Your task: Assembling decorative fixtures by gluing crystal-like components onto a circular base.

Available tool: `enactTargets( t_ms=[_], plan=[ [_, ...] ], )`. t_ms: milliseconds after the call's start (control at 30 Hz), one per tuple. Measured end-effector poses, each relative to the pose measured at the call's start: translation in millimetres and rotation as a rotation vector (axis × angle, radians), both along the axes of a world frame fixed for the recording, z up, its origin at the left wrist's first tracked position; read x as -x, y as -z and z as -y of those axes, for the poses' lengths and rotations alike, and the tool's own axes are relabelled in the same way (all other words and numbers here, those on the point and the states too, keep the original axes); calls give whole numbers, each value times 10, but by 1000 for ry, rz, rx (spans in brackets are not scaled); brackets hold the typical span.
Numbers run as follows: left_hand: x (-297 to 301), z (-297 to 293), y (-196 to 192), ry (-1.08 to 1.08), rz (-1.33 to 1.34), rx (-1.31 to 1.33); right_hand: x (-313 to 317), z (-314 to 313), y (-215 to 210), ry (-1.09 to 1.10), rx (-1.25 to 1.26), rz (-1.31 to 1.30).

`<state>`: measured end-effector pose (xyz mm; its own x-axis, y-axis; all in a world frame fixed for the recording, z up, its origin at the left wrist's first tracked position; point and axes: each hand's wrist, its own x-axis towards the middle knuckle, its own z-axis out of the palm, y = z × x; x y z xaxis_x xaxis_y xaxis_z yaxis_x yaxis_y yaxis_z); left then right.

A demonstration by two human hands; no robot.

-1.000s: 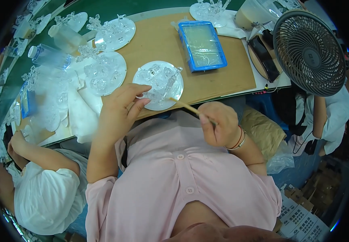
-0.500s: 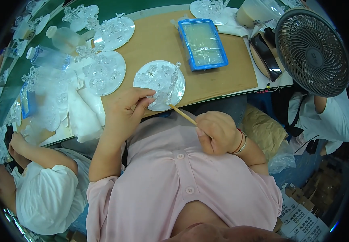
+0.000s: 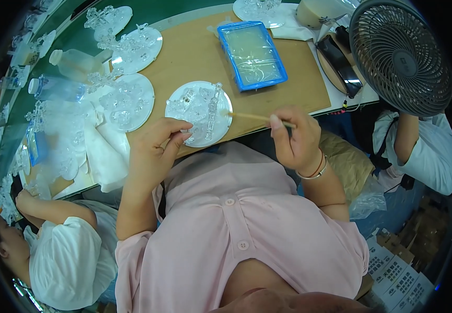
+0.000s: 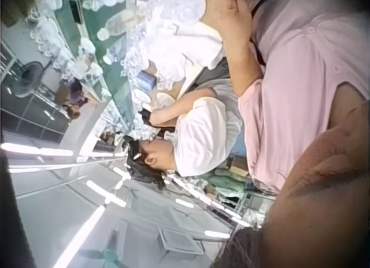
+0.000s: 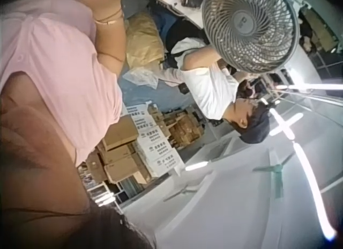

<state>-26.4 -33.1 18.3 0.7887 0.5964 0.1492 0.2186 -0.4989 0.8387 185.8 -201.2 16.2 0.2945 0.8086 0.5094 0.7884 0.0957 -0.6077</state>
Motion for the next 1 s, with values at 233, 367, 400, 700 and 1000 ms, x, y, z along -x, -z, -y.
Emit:
enactTargets(
  t_ms=[233,367,400,700,1000],
  plan=[
    [6,-20,-24,12,-20,8,33,-19,21,-131,-122,114],
    [0,-25,-34,16,-29,12,181,60,-2,-321,-105,-30],
    [1,-33,-36,21,-29,12,202,59,2,-360,-115,-81],
    [-10,-81,-73,32,-63,16,-12,46,-15,-113,-34,-16],
    [-34,-177,-369,13,-62,-52,-165,354,-278,-226,-111,-253]
  ],
)
